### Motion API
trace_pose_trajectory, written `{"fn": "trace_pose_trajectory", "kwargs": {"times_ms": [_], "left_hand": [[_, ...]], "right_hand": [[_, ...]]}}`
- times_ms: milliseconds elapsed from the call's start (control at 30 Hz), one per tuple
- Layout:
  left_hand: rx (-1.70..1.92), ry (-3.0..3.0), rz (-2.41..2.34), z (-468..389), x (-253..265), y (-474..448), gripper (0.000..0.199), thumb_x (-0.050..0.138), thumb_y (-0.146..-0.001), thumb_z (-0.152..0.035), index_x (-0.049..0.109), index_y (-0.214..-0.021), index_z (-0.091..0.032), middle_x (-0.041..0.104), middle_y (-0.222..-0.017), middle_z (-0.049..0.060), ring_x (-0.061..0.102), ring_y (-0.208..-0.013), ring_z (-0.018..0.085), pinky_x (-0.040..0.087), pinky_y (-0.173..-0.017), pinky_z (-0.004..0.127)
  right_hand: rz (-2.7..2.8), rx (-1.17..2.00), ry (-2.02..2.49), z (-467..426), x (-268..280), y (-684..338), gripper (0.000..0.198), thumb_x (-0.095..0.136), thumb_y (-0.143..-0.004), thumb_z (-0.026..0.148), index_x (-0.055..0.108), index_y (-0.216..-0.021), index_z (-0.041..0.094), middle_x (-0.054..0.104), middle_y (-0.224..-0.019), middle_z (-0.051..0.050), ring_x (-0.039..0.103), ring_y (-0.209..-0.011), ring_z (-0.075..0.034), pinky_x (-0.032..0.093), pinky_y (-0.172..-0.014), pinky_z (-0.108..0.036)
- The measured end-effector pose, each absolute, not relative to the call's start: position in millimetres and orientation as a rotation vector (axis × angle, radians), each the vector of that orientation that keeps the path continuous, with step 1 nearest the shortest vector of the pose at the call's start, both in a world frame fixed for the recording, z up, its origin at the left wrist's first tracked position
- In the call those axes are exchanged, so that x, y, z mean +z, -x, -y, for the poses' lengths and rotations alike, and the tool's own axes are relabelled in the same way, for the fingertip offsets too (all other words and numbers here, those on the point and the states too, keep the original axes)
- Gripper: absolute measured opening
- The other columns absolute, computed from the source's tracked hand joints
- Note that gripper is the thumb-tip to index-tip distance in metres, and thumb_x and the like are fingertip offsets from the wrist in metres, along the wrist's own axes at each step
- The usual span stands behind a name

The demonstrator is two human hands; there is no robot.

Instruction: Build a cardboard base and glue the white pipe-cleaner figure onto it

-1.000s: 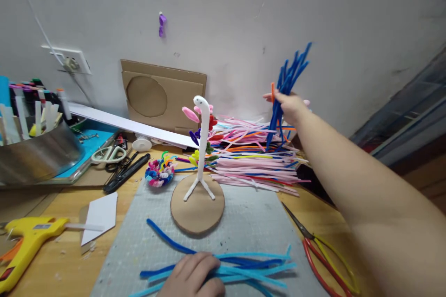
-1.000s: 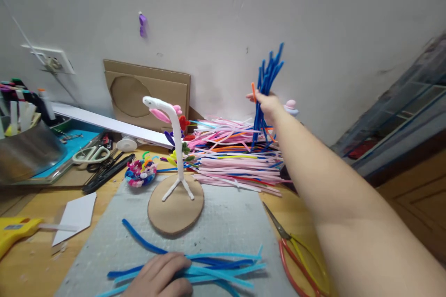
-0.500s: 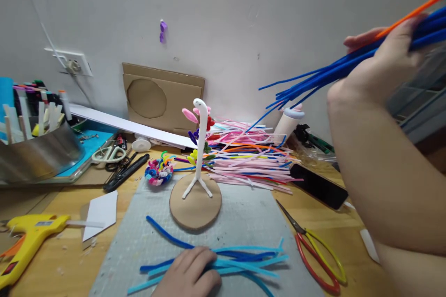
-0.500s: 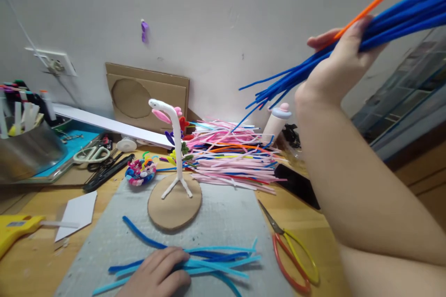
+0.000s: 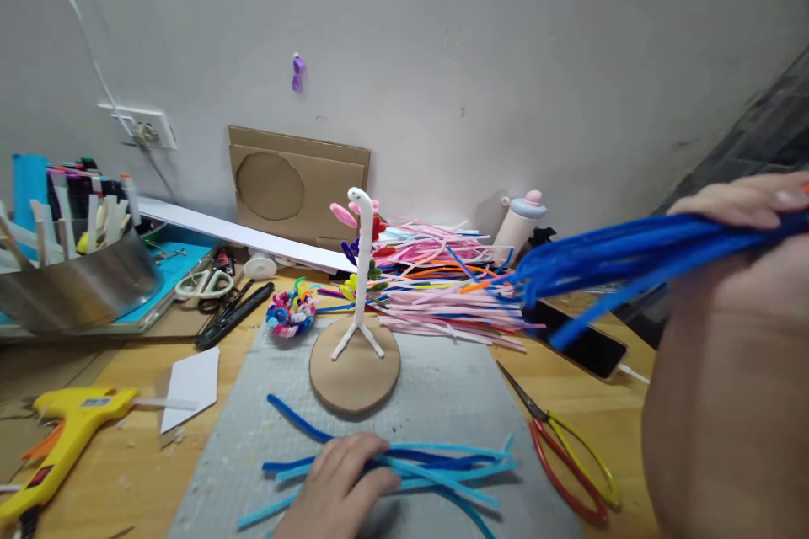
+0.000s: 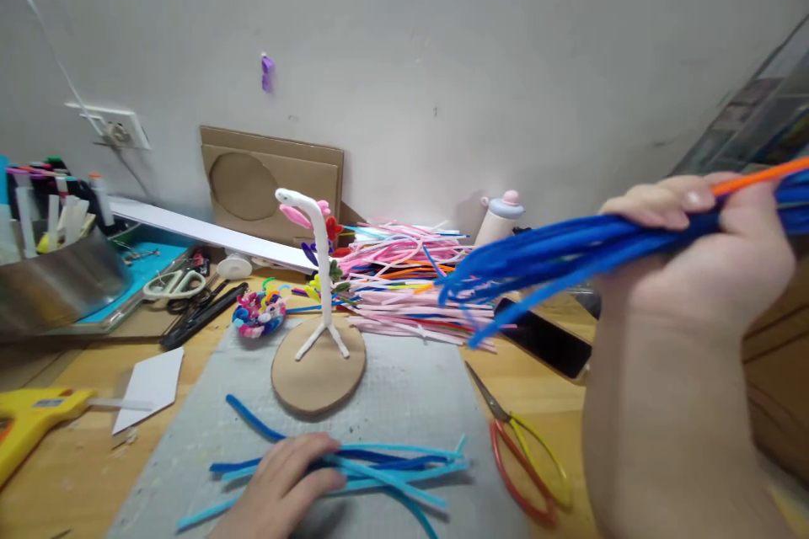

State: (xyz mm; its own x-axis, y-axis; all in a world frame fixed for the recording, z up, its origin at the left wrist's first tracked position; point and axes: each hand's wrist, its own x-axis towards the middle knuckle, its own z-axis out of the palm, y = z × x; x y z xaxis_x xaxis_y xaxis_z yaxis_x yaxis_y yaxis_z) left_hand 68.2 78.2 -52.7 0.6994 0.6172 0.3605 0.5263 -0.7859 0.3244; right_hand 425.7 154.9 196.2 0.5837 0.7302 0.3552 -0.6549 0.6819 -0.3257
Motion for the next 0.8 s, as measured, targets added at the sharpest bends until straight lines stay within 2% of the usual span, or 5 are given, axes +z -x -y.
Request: {"fn": "trace_pose_trajectory", "kwargs": {"times_ms": [133,300,500,600,800], "left_hand": [[0.841,-2.583,-1.112,-79,-11,-76,0.056,0.055,-0.084,-0.020,0.034,-0.136,-0.029,0.047,-0.137,0.009,0.042,-0.128,0.023,0.038,-0.104,0.039],[0.825,-2.501,-0.991,-93,48,-122,0.081,0.058,-0.080,-0.019,0.013,-0.147,-0.029,0.025,-0.153,0.007,0.023,-0.139,0.024,0.026,-0.113,0.045],[0.717,-1.905,-1.046,-132,26,-182,0.064,0.059,-0.073,-0.013,0.046,-0.135,-0.027,0.038,-0.145,0.008,0.030,-0.135,0.027,0.020,-0.113,0.044],[0.674,-1.713,-1.092,-145,-4,-199,0.047,0.051,-0.080,-0.016,0.053,-0.127,-0.017,0.053,-0.129,0.013,0.045,-0.124,0.025,0.032,-0.106,0.040],[0.574,-1.473,-1.144,-129,-25,-207,0.036,0.049,-0.079,-0.018,0.056,-0.114,-0.011,0.063,-0.105,0.012,0.060,-0.098,0.021,0.047,-0.084,0.032]], "right_hand": [[0.476,1.119,-0.064,-128,162,-418,0.012,0.036,-0.093,0.016,0.044,-0.088,0.024,0.035,-0.058,0.006,0.040,-0.042,-0.011,0.043,-0.040,-0.023],[0.286,1.467,-0.267,-113,145,-392,0.021,0.044,-0.086,0.009,0.040,-0.091,0.029,0.036,-0.058,0.007,0.040,-0.041,-0.014,0.043,-0.040,-0.027],[0.479,1.541,0.198,-119,134,-399,0.028,0.063,-0.080,0.013,0.045,-0.098,0.025,0.039,-0.063,0.007,0.040,-0.042,-0.006,0.040,-0.035,-0.012],[0.783,1.439,0.912,-154,92,-405,0.023,0.068,-0.073,0.014,0.051,-0.088,0.020,0.042,-0.059,0.008,0.032,-0.039,-0.001,0.030,-0.032,-0.008],[0.962,1.326,1.293,-220,-6,-383,0.021,0.071,-0.073,0.014,0.050,-0.070,0.018,0.044,-0.051,0.009,0.037,-0.039,-0.004,0.029,-0.034,-0.014]]}}
